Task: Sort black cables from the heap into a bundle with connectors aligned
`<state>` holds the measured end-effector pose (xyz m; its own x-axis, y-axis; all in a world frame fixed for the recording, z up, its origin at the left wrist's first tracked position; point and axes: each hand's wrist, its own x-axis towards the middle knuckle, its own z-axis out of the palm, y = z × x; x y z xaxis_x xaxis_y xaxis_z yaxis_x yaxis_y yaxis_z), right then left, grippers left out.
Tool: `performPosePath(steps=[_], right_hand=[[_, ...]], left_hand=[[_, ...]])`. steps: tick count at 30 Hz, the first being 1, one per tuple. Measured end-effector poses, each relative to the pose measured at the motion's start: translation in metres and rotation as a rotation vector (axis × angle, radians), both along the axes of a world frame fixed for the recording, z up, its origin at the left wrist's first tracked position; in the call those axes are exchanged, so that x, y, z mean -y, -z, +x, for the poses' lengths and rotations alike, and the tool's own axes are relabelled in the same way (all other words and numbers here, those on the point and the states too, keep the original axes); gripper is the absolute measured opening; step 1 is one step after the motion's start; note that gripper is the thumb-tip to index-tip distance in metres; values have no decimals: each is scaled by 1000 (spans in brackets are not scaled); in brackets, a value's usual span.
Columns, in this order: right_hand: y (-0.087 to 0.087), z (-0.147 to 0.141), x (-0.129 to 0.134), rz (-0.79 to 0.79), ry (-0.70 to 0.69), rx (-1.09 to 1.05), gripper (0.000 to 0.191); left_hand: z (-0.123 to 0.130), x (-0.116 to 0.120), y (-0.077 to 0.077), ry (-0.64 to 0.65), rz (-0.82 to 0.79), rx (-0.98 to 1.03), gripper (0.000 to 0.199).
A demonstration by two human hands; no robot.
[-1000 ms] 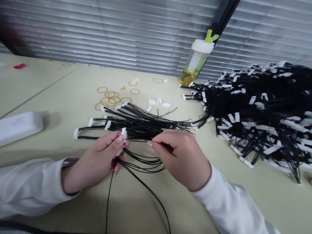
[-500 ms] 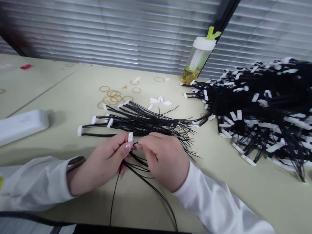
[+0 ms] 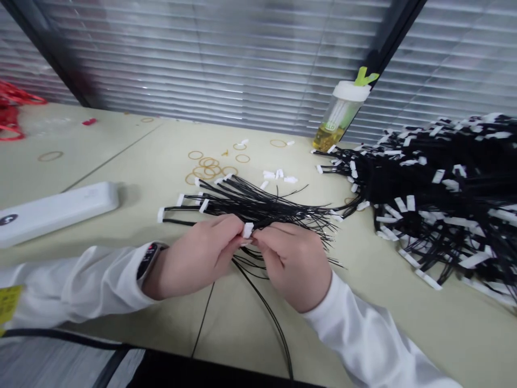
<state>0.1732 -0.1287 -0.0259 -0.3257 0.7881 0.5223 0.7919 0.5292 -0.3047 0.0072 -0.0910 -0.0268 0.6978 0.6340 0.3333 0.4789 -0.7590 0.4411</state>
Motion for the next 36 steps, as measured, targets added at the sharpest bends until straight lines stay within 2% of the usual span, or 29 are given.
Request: performPosePath(steps=[9, 15, 22, 25, 29, 31, 34, 36], right_hand=[[2, -2, 1, 66, -32, 16, 20], [0, 1, 1, 195, 12, 94, 15], [-1, 6, 2, 203, 11, 109, 10], [-3, 10, 1, 198, 29, 90, 8], [-7, 18, -1, 221, 85, 61, 9], [-11, 21, -1, 245, 131, 50, 12], [-20, 21, 2, 353, 215, 32, 13], [-25, 19, 6, 336, 192, 29, 3]], left_hand=[[-3, 2, 1, 27, -5, 43, 18], [-5, -2, -2, 8, 44, 24, 18], [-7, -3, -4, 11, 10, 52, 16], [-6, -3, -4, -72, -137, 102, 19], [-4, -4, -1, -184, -571, 286, 20], [-2, -7, 2, -215, -734, 398, 19], [-1, -12, 6, -267, -821, 502, 21], [0, -16, 8, -307, -847, 545, 23]])
